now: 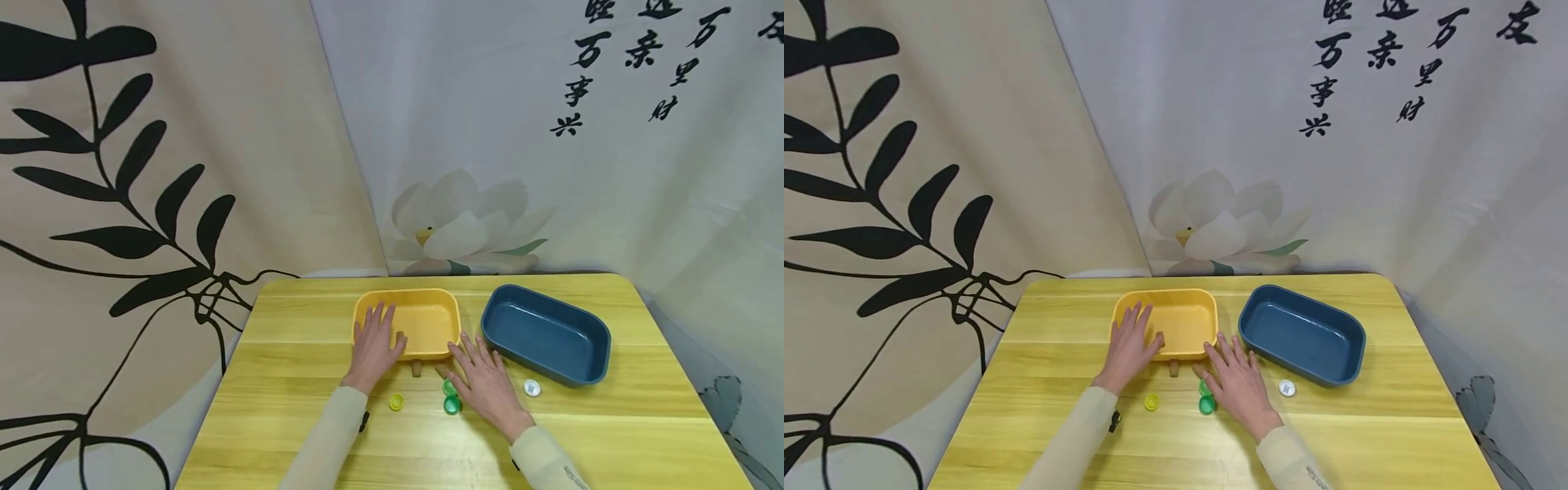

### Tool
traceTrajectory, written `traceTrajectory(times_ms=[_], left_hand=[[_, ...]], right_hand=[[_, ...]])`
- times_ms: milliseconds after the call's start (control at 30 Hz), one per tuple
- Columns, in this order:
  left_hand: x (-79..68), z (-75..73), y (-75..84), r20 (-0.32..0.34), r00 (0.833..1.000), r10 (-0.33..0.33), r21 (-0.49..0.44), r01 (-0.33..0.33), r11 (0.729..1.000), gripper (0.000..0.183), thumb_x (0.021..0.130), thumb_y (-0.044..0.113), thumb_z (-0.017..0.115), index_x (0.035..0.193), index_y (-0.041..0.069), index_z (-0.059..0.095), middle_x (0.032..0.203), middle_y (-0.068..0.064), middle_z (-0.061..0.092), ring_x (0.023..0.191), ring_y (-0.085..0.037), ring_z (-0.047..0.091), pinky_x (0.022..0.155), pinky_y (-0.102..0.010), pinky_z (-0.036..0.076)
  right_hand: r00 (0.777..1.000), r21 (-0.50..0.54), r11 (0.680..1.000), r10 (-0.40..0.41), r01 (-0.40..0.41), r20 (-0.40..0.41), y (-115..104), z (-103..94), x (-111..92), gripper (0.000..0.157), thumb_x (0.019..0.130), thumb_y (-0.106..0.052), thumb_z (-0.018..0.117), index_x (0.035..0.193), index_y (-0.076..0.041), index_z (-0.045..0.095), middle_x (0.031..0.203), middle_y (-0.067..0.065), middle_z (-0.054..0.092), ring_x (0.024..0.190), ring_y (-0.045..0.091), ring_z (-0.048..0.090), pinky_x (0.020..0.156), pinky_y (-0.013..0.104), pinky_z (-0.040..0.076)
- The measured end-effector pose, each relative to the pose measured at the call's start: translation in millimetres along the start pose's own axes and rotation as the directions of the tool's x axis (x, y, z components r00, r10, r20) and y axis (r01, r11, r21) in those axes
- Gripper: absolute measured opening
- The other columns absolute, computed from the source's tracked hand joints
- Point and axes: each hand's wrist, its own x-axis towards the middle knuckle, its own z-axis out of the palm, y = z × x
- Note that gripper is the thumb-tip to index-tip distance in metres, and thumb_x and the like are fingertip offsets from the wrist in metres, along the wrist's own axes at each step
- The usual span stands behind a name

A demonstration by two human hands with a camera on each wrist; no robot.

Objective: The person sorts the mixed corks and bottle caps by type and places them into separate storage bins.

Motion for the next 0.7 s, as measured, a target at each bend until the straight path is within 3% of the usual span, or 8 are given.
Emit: traceTrajectory(times_ms=[300, 700], left_hand=[[-46.8, -12.1, -9.1, -0.063, 0.996, 0.070, -0.024, -0.072, 0.997, 0.077, 0.098, 0.044, 0.066, 0.160, 0.007, 0.037, 0.168, -0.020, 0.026, 0.151, -0.047, 0.026, 0.115, -0.074, 0.023], [-91.3, -16.2, -14.8, -0.028, 0.994, 0.103, 0.008, -0.102, 0.995, 0.083, 0.096, 0.052, 0.066, 0.160, 0.009, 0.037, 0.169, -0.017, 0.024, 0.153, -0.044, 0.025, 0.118, -0.069, 0.020]], right_hand=[[1.000, 0.015, 1.000, 0.008, -0.008, 0.014, -0.7, -2.6, -0.6, 0.060, 0.102, -0.038, 0.065, 0.156, -0.017, 0.049, 0.166, 0.017, 0.033, 0.150, 0.046, 0.030, 0.110, 0.075, 0.031], [1.000, 0.018, 1.000, 0.010, -0.010, 0.013, -0.5, -1.2, -0.3, 0.060, 0.102, -0.038, 0.066, 0.156, -0.018, 0.049, 0.166, 0.016, 0.032, 0.151, 0.045, 0.030, 0.110, 0.075, 0.031]])
